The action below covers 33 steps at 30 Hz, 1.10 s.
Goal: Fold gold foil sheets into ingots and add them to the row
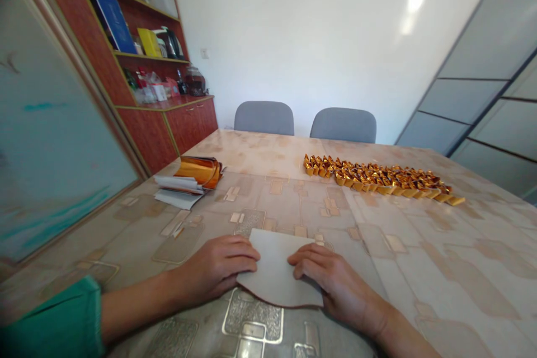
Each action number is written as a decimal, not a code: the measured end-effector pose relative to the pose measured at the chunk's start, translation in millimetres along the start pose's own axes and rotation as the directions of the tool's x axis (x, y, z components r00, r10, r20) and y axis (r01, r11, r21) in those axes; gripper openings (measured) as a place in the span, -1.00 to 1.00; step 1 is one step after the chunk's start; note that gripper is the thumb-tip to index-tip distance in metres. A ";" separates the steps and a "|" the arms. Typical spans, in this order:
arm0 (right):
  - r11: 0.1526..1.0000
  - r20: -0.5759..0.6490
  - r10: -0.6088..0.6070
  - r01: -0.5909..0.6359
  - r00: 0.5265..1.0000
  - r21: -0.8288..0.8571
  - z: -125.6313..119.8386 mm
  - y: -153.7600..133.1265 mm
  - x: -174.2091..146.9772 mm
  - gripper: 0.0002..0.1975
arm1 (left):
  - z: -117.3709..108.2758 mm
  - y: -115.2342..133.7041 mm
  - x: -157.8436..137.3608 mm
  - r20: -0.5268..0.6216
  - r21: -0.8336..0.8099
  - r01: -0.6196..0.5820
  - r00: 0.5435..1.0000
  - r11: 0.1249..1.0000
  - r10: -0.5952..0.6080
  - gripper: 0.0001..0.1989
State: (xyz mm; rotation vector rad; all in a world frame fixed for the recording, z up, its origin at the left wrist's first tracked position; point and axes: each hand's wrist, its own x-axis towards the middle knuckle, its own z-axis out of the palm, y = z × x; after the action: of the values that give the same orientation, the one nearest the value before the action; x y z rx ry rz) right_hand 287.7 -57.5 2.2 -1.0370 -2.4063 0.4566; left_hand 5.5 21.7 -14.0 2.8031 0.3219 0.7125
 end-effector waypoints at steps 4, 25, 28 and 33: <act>0.997 0.037 0.037 -0.040 0.999 0.060 -5.3 -0.5 -1.1 -0.90 | 0.6 8.6 3.6 -0.001 -0.044 0.206 0.978 0.977 -0.207 -0.88; 0.791 -0.289 0.484 -0.554 0.826 -0.259 17.5 21.8 13.0 -0.73 | 13.4 -3.0 19.8 -0.058 0.113 0.311 0.950 0.944 -0.306 -0.87; 0.781 -0.281 0.487 -0.556 0.827 -0.285 16.8 19.3 14.3 -0.73 | 15.1 -3.3 20.7 -0.058 0.132 0.311 0.950 0.941 -0.306 -0.87; 0.785 -0.279 0.490 -0.557 0.826 -0.270 17.2 17.5 15.2 -0.74 | 17.5 -3.9 21.0 -0.065 0.123 0.315 0.949 0.941 -0.309 -0.86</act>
State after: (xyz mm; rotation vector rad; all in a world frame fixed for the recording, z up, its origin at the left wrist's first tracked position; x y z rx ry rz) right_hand 279.5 -36.6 -15.9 -1.8412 -2.0307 0.0973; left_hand 31.5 28.2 -20.7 2.7621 0.8298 0.7017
